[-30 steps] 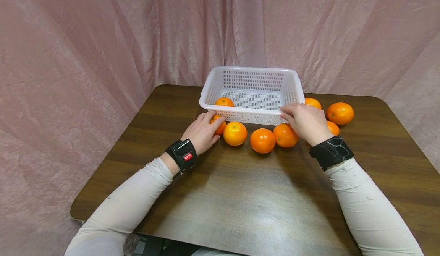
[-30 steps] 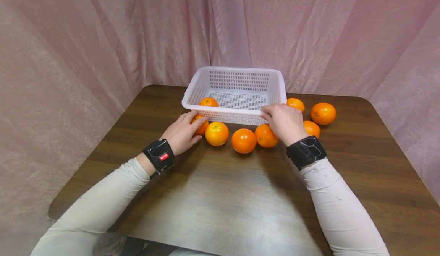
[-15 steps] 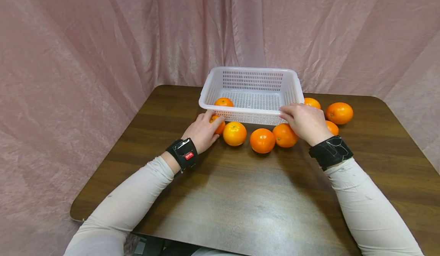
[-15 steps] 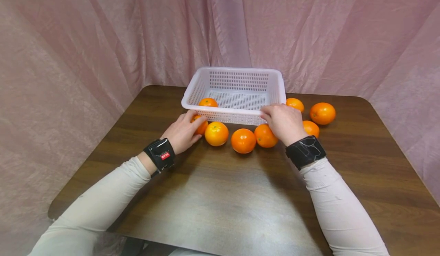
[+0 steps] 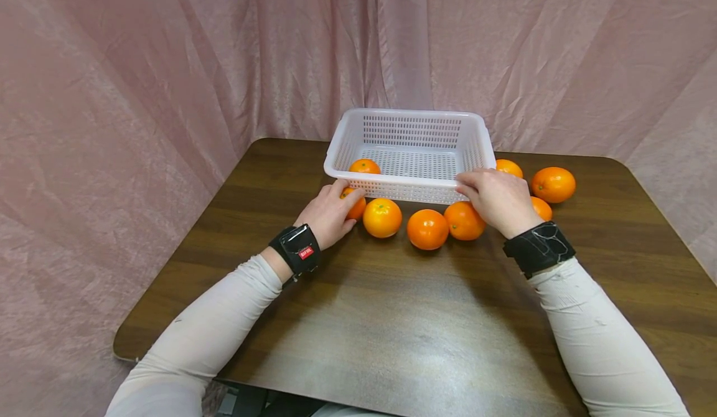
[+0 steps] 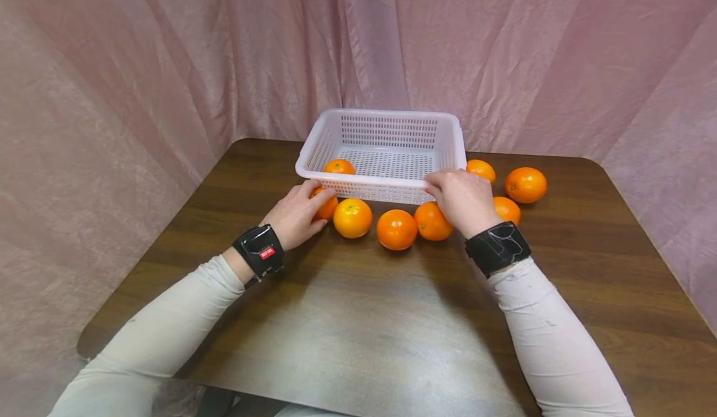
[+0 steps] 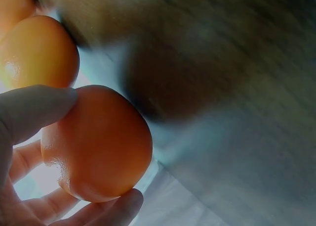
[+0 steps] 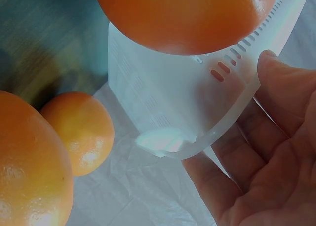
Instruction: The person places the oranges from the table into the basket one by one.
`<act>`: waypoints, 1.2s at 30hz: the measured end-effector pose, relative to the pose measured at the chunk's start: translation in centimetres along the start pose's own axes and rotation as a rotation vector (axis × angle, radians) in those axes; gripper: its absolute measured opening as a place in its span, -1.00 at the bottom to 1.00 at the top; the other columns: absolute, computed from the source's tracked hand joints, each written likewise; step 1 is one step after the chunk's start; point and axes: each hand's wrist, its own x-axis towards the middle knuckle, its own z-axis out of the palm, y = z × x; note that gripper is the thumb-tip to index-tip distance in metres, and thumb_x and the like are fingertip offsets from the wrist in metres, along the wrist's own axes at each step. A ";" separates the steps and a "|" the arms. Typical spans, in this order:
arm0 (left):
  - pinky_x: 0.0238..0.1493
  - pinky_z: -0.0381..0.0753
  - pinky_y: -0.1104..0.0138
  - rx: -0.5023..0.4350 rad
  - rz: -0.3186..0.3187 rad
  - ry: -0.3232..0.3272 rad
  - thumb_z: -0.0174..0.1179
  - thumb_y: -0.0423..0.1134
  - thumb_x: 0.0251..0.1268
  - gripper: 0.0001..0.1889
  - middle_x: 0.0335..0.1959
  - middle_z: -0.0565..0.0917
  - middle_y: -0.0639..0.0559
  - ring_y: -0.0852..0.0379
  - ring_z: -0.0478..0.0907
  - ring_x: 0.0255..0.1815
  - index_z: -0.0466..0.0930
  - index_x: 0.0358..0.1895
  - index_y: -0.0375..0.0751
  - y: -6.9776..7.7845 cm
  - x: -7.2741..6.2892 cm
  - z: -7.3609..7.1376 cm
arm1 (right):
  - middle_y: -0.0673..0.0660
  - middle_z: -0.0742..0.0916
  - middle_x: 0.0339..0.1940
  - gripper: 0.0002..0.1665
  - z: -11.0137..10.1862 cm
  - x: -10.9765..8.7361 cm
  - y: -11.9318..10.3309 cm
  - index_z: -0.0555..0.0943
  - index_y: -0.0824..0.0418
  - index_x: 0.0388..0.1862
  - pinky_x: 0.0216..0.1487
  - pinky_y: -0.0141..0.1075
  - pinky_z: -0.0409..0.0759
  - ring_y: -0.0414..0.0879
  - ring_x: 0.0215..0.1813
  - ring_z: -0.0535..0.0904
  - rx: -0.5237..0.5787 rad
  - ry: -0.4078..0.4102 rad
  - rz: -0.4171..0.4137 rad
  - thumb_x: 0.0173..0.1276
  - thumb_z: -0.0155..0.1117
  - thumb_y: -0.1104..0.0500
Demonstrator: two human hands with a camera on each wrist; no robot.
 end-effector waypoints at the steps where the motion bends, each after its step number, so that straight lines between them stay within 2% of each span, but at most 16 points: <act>1: 0.29 0.66 -0.12 -0.001 -0.001 -0.001 0.56 -0.20 0.41 -0.37 0.41 0.43 -0.28 -0.35 0.54 0.29 0.57 0.50 -0.07 0.0 0.0 -0.1 | 0.28 0.84 -0.03 -0.70 0.0 0.0 0.0 0.80 0.18 0.19 -0.17 0.25 0.63 0.26 -0.11 0.72 0.000 0.000 -0.001 0.64 0.42 0.06; 10: 0.33 0.63 -0.13 -0.016 -0.007 0.011 0.55 -0.20 0.42 -0.38 0.44 0.46 -0.29 -0.36 0.54 0.31 0.58 0.49 -0.08 0.2 -0.4 -1.2 | 0.30 0.84 0.01 -0.70 0.1 -0.1 0.0 0.80 0.18 0.20 -0.16 0.28 0.65 0.29 -0.06 0.75 -0.003 0.014 -0.004 0.63 0.42 0.07; 19: 0.31 0.64 -0.12 -0.018 -0.029 0.016 0.55 -0.19 0.42 -0.39 0.42 0.49 -0.28 -0.35 0.54 0.30 0.59 0.49 -0.06 0.5 -1.0 -2.4 | 0.27 0.84 -0.07 -0.73 0.1 0.0 0.1 0.80 0.18 0.15 -0.19 0.24 0.63 0.26 -0.13 0.72 0.001 0.006 -0.006 0.62 0.43 0.09; 31: 0.22 0.70 -0.11 0.007 -0.005 0.057 0.58 -0.20 0.37 -0.42 0.38 0.53 -0.28 -0.34 0.57 0.25 0.64 0.42 -0.07 1.3 -1.9 -3.7 | 0.27 0.84 -0.03 -0.74 0.1 0.0 0.1 0.80 0.17 0.14 -0.17 0.26 0.64 0.26 -0.10 0.74 -0.002 0.013 -0.015 0.62 0.43 0.08; 36: 0.20 0.72 -0.11 0.048 0.011 0.093 0.58 -0.17 0.37 -0.42 0.32 0.55 -0.30 -0.36 0.58 0.24 0.63 0.41 -0.08 1.4 -2.1 -4.4 | 0.27 0.85 -0.04 -0.73 0.1 0.0 0.1 0.80 0.17 0.16 -0.17 0.25 0.64 0.26 -0.11 0.74 -0.003 0.009 -0.010 0.62 0.43 0.08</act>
